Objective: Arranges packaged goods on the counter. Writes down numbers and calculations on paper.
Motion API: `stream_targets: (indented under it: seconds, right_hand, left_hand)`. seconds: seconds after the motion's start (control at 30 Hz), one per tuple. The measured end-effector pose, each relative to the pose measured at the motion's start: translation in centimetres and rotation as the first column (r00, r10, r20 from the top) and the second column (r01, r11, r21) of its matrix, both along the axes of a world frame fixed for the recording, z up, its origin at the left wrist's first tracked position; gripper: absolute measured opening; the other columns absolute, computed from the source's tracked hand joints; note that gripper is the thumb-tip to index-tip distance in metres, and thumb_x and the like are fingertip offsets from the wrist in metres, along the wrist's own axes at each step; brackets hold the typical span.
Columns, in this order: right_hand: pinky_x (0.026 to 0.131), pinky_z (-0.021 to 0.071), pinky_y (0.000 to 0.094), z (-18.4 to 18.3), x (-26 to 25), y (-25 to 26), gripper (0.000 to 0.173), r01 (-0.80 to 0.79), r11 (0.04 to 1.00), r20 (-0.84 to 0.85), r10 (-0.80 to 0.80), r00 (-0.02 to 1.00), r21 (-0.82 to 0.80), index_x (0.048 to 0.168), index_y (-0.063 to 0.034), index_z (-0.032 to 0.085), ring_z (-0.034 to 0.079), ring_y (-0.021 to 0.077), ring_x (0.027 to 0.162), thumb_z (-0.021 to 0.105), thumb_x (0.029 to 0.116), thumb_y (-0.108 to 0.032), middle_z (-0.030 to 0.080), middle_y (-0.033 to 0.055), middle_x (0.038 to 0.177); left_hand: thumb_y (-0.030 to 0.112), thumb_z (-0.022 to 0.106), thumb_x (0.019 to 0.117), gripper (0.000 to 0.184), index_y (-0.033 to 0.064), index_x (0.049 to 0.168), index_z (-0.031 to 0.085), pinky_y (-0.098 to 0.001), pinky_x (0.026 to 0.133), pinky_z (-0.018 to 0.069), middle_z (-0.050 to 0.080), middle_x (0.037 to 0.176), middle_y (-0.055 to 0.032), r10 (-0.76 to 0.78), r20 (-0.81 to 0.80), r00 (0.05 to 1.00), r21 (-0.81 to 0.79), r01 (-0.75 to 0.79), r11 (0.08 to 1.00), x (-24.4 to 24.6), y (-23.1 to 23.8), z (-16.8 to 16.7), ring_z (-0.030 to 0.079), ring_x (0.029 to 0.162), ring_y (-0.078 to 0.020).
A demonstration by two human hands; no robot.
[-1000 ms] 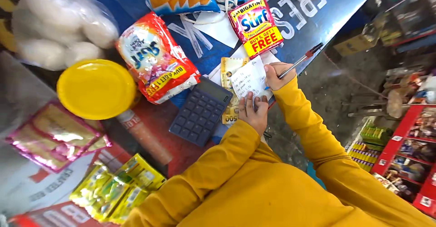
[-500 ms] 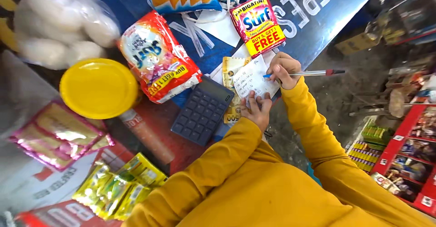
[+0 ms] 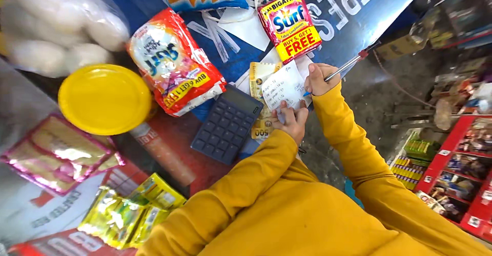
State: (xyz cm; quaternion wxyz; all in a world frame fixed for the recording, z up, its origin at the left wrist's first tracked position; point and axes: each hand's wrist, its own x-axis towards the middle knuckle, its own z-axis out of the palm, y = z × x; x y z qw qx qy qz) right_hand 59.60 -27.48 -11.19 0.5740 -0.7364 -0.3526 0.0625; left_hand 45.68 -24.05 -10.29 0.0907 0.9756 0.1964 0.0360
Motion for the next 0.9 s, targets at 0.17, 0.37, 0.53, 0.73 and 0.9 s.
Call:
stream_targets:
  seconds: [0.17,0.37,0.53,0.73,0.9]
  right_hand:
    - [0.051,0.0415,0.0112,0.1,0.0,0.1,0.045,0.016,0.999,0.042,-0.015,0.999,-0.043,0.054,-0.0154,0.049,0.047,-0.0088,0.049,0.051,0.0968,-0.004,0.050,-0.0150,0.053]
    - [0.054,0.0423,0.0121,0.6,-0.3,0.0,0.043,0.021,0.989,0.100,-0.006,0.995,-0.150,0.054,-0.0107,0.047,0.047,-0.0084,0.051,0.050,0.0968,-0.004,0.049,-0.0119,0.053]
    - [0.055,0.0419,0.0127,0.2,0.1,0.1,0.043,0.025,0.992,0.149,-0.006,0.989,-0.124,0.054,-0.0078,0.049,0.048,-0.0073,0.054,0.050,0.0979,-0.006,0.050,-0.0093,0.055]
    - [0.053,0.0410,0.0129,0.0,0.2,0.0,0.044,-0.010,0.993,0.143,0.026,0.989,-0.116,0.053,-0.0105,0.046,0.046,-0.0080,0.051,0.051,0.0964,-0.007,0.048,-0.0108,0.054]
    - [0.044,0.0466,0.0158,1.0,1.0,-0.4,0.047,0.040,0.996,-0.326,-0.011,0.945,0.080,0.066,-0.0204,0.054,0.053,-0.0034,0.044,0.031,0.1053,-0.009,0.059,-0.0142,0.054]
  left_hand:
    - [-0.003,0.062,0.0936,0.032,0.0143,0.115,0.077,-0.0446,0.097,0.0424,0.078,0.108,0.0010,-0.006,0.009,1.000,0.016,0.006,1.000,-0.1,-0.1,-0.1,0.070,0.106,-0.0218]
    - [-0.006,0.067,0.0875,0.024,0.0117,0.098,0.080,-0.0402,0.092,0.0431,0.077,0.086,-0.0009,0.096,0.282,0.955,0.085,-0.125,0.989,0.0,-0.7,-1.9,0.070,0.092,-0.0200]
    - [-0.005,0.067,0.0884,0.024,0.0122,0.098,0.080,-0.0405,0.095,0.0422,0.077,0.087,0.0003,0.097,0.326,0.940,0.088,-0.133,0.987,-0.1,-0.7,-2.2,0.071,0.094,-0.0193]
    - [-0.008,0.065,0.0878,0.024,0.0080,0.098,0.079,-0.0424,0.094,0.0460,0.074,0.079,-0.0045,0.052,0.473,0.880,0.242,-0.187,0.952,-0.1,-1.0,-3.1,0.071,0.096,-0.0247]
    - [-0.006,0.063,0.0899,0.027,0.0068,0.109,0.079,-0.0445,0.099,0.0446,0.077,0.091,-0.0066,-0.025,0.308,0.951,0.189,-0.035,0.981,-0.9,-0.4,-2.1,0.070,0.105,-0.0275]
